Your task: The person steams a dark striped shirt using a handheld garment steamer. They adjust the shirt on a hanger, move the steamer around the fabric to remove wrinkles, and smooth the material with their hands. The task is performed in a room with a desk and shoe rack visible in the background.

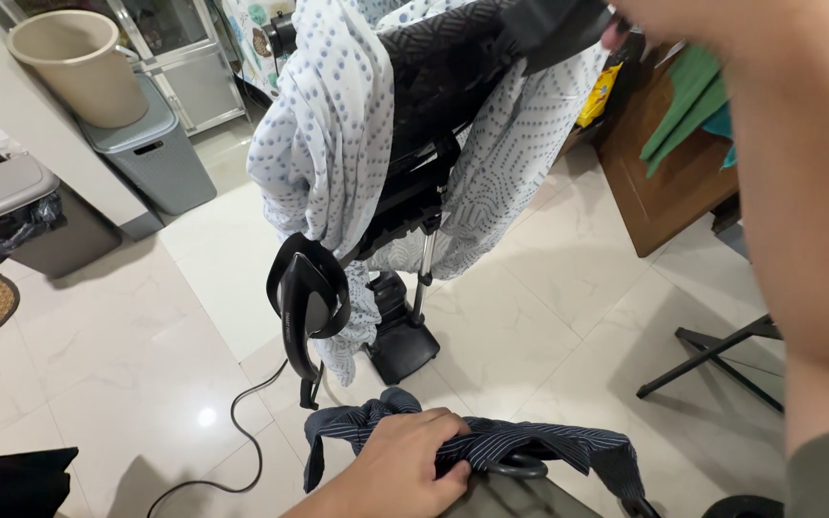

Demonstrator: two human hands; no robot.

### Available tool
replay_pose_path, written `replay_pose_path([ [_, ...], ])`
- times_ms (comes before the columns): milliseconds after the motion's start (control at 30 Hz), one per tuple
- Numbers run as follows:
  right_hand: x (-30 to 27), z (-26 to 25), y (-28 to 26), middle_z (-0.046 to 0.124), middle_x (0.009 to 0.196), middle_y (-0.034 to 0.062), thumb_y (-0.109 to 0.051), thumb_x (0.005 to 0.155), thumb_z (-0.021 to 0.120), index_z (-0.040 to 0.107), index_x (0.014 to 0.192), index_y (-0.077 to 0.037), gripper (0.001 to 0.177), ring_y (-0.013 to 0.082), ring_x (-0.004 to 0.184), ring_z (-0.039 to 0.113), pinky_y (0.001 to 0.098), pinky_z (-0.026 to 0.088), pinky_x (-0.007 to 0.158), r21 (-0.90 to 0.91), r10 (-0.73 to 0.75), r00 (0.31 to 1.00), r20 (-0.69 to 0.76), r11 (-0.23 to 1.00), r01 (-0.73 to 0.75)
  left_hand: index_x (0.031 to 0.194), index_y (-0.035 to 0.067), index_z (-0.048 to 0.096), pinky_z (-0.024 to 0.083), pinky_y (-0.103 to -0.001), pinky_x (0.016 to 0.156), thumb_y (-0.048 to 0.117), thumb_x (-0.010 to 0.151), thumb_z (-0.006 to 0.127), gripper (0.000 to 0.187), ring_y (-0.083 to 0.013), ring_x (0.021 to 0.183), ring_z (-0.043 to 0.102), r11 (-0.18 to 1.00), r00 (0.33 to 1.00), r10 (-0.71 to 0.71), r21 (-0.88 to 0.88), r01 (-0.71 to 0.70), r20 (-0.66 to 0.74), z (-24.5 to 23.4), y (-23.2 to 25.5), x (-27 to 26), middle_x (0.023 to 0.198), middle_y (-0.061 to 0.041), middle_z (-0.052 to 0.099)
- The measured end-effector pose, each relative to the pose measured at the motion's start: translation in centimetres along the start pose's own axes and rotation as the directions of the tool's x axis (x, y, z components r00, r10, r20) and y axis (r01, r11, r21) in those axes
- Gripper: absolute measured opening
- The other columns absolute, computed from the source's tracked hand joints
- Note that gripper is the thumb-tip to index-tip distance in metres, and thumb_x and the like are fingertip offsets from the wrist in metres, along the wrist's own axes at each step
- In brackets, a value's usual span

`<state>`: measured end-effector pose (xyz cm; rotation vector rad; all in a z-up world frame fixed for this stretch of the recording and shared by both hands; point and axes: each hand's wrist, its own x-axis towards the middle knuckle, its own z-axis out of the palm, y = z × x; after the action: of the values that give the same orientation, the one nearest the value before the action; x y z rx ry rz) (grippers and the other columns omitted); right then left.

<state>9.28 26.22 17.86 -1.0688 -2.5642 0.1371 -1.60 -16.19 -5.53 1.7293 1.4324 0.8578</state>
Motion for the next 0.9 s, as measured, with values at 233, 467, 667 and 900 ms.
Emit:
replay_pose_path([
  [233, -4.4, 6.2, -7.5, 0.073, 0.089, 0.0244, -0.043, 0.082, 0.083, 0.071, 0.101, 0.004, 0.053, 0.039, 0.084, 0.071, 0.045, 0.059, 0.079, -0.068, -0.252, 0.966, -0.063, 0.966, 0.248, 0.107, 0.004, 0.07, 0.054, -0.042, 0.087, 0.031, 0.079, 0.074, 0.039, -0.0353, 0.099, 0.071, 0.996, 0.995, -0.082, 0.039, 0.08, 0.053, -0.1, -3.0, 0.3, 0.103, -0.015, 0.073],
  [467, -10.7, -0.6, -5.3, 0.074, 0.105, 0.0095, -0.018, 0.065, 0.092, 0.073, 0.119, -0.006, 0.058, 0.0177, 0.093, 0.07, 0.0319, 0.055, 0.084, 0.184, -0.284, 0.957, -0.06, 0.939, 0.291, 0.11, 0.006, 0.069, 0.056, -0.042, 0.078, 0.037, 0.084, 0.073, 0.04, -0.0337, 0.09, 0.072, 0.979, 0.979, -0.205, 0.023, 0.204, 0.021, -0.9, -5.2, -0.8, 0.103, -0.014, 0.072],
  [667, -12.8, -4.5, -3.6, 0.05, 0.142, 0.012, -0.001, 0.061, 0.085, 0.071, 0.117, -0.012, 0.059, 0.0272, 0.133, 0.056, 0.0371, 0.053, 0.099, 0.631, -0.556, 0.831, -0.015, 0.64, 0.44, 0.126, 0.018, 0.065, 0.05, -0.042, 0.058, 0.044, 0.082, 0.071, 0.052, -0.0296, 0.061, 0.07, 0.952, 0.911, -0.295, -0.002, 0.307, -0.289, -4.9, 0.3, 2.9, 0.066, -0.01, 0.069],
  [900, -13.4, -3.0, -3.4, 0.049, 0.142, 0.0132, 0.008, 0.064, 0.087, 0.073, 0.119, -0.009, 0.06, 0.0317, 0.132, 0.06, 0.0421, 0.055, 0.103, 0.83, -0.642, 0.762, 0.089, 0.47, 0.299, 0.132, 0.004, 0.051, 0.053, -0.038, 0.055, 0.042, 0.09, 0.069, 0.06, -0.0251, 0.057, 0.07, 0.988, 0.895, 0.151, 0.025, -0.155, -0.42, -8.5, 5.5, 8.7, 0.068, -0.006, 0.069],
])
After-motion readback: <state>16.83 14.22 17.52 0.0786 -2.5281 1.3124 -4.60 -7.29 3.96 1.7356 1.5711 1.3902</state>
